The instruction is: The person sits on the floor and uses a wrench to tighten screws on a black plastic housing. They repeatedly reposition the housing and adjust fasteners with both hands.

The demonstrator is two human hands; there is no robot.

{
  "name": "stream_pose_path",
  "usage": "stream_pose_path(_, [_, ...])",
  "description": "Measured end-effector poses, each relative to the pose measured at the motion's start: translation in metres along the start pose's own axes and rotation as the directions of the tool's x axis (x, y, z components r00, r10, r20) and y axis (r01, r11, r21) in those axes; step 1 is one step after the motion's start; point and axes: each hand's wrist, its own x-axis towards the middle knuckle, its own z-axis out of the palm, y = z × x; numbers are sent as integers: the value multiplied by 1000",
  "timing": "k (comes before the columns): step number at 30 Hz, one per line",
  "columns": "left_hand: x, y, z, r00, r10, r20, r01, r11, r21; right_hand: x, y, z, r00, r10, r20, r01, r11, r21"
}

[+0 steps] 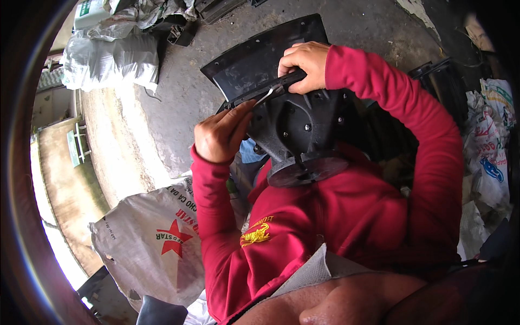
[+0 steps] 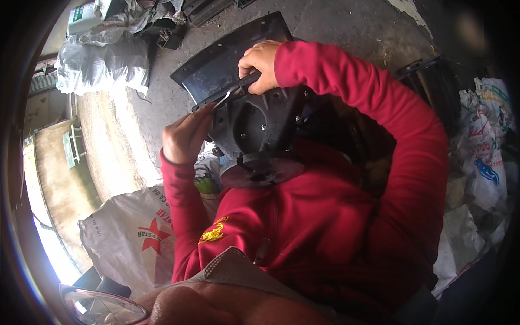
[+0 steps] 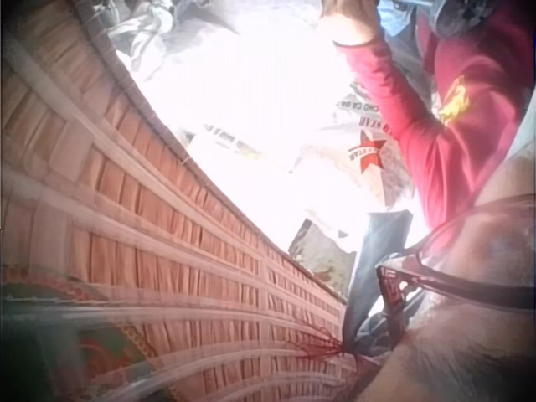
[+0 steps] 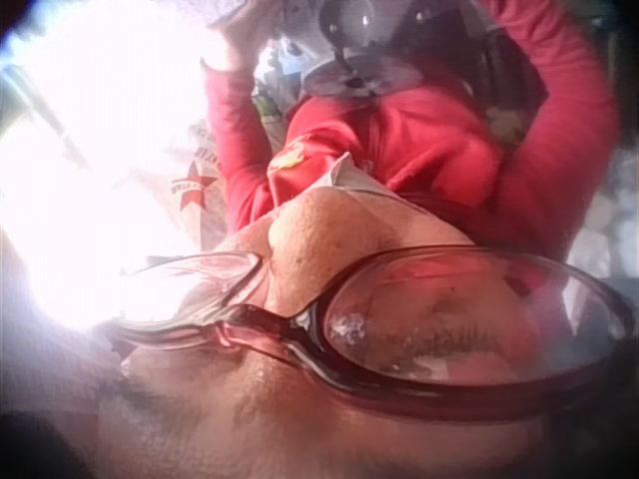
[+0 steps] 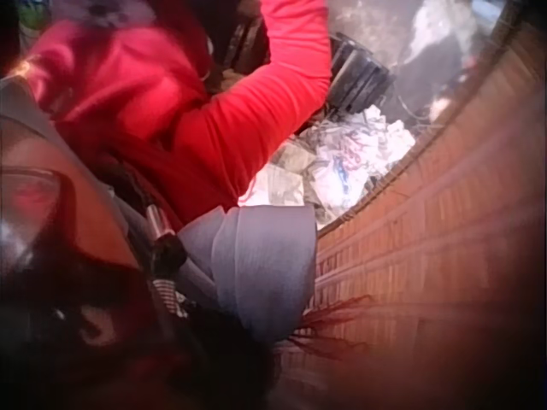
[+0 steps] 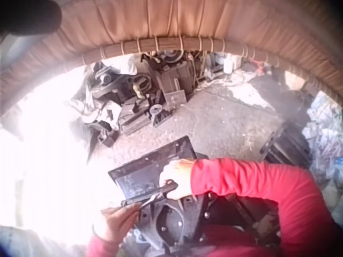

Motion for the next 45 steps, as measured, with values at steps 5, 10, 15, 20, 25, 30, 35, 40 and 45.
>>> stream_pose_path(5, [-15, -26, -17, 893, -407, -192, 348, 895, -279, -8, -4, 3, 997, -21, -72, 20, 1000, -12])
stream_pose_path(10, [-37, -52, 12, 746, -651, -143, 367, 580, -728, -5, -10, -4, 995, -34, -89, 27, 996, -84])
stream_pose_path(15, [10, -14, 5, 902, -300, -311, 159, 899, -408, 8, -11, -29, 992, -66, -112, 43, 979, -199])
stream_pose_path(20, [29, -9, 29, 965, -16, -262, 26, 999, 35, -7, -8, -7, 954, -201, -222, 128, 944, -306])
stream_pose_path(25, [29, 11, 26, 988, -52, -145, 79, 980, 182, -23, -26, 12, 930, -169, -326, 69, 952, -297])
stream_pose_path(30, [31, 17, 35, 993, 25, -117, 11, 956, 294, -32, -42, 20, 910, -110, -399, -13, 956, -293])
stream_pose_path(35, [26, 27, 34, 991, 53, -122, -21, 967, 254, -43, -57, 19, 918, -38, -395, -83, 955, -285])
stream_pose_path(40, [26, 30, 39, 993, 27, -117, 2, 971, 241, -46, -60, 19, 915, -2, -404, -118, 955, -273])
stream_pose_path(45, [26, 29, 35, 997, 33, -76, -16, 975, 220, -45, -61, 17, 912, -8, -410, -103, 963, -249])
